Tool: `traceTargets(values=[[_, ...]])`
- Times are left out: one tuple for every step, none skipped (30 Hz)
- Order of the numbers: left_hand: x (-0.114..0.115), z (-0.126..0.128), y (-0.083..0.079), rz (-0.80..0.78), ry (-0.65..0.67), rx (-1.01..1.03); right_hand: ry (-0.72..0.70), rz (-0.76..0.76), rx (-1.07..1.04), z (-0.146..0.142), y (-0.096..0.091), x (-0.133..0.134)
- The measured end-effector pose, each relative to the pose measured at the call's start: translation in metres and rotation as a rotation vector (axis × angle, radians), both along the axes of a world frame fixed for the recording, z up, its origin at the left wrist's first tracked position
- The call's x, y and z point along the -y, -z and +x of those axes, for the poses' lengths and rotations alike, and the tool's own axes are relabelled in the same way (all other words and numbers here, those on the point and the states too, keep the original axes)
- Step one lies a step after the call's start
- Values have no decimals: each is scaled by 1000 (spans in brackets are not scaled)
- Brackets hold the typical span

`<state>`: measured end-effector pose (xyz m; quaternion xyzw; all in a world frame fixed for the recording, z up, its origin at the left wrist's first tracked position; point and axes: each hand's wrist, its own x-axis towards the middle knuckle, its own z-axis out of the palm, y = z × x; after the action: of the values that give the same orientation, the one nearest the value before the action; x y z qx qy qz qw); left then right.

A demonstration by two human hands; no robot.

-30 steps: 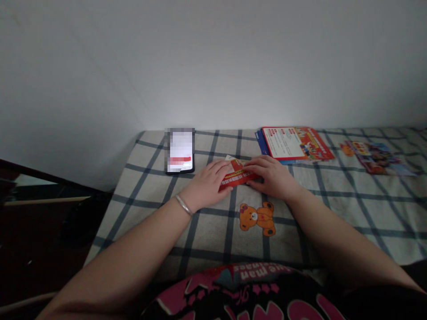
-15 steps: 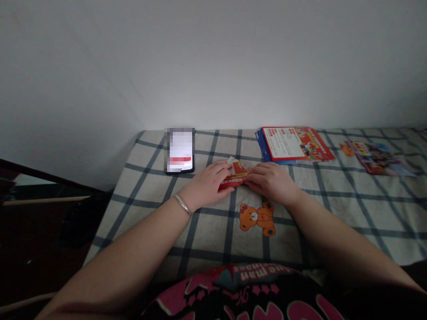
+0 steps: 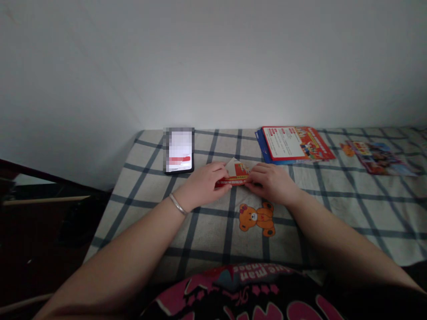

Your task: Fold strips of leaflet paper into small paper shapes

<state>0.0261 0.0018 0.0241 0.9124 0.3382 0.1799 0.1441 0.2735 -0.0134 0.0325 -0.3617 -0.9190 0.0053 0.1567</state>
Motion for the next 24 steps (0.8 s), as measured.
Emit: traceTargets(values=[[0,0,0,-5,3,-11,3,-10,0,0,0,0],[1,0,-1,-4,4,-26,4,-19,4,0,0,0],[1,0,-1,3,3,-45,6,-25,5,1,0,0],[2,0,-2,15,1,-65,6,-32,5,1,0,0],[3,1,-2,30,-2,-83,6,-38,4,0,0,0],[4,1,-2,47,-6,-97,4,-43,3,0,0,0],[5,2,-3,63,-8,-104,4,-46,3,0,0,0],[5,2,-2,73,-8,-108,6,-47,2,0,0,-1],[6,3,-2,77,-7,-110,7,-46,1,0,0,-1],[6,3,-2,75,-7,-110,9,-47,1,0,0,-1],[6,3,-3,70,-8,-110,11,-50,0,0,0,-1],[5,4,-3,63,-11,-111,13,-56,-1,0,0,-1],[5,4,-3,54,-14,-114,13,-65,-3,0,0,-1],[5,4,-4,46,-15,-116,12,-75,-5,0,0,-1],[5,4,-4,41,-14,-116,11,-85,-7,0,0,-1],[4,4,-5,37,-14,-114,9,-93,-11,0,-1,-1],[4,4,-5,35,-13,-110,6,-101,-15,0,-1,-1],[4,4,-5,33,-13,-104,4,-109,-20,0,-2,-1],[4,4,-5,31,-14,-97,1,-118,-25,0,-2,-1],[4,3,-5,31,-14,-93,-2,-127,-30,0,-2,-2],[4,3,-5,30,-14,-92,-4,-135,-34,0,-3,-2],[4,3,-5,30,-14,-93,-3,-142,-36,0,-3,-2],[4,3,-5,33,-13,-95,0,-150,-37,1,-2,-3],[4,3,-5,36,-11,-98,3,-157,-39,1,-2,-3]])
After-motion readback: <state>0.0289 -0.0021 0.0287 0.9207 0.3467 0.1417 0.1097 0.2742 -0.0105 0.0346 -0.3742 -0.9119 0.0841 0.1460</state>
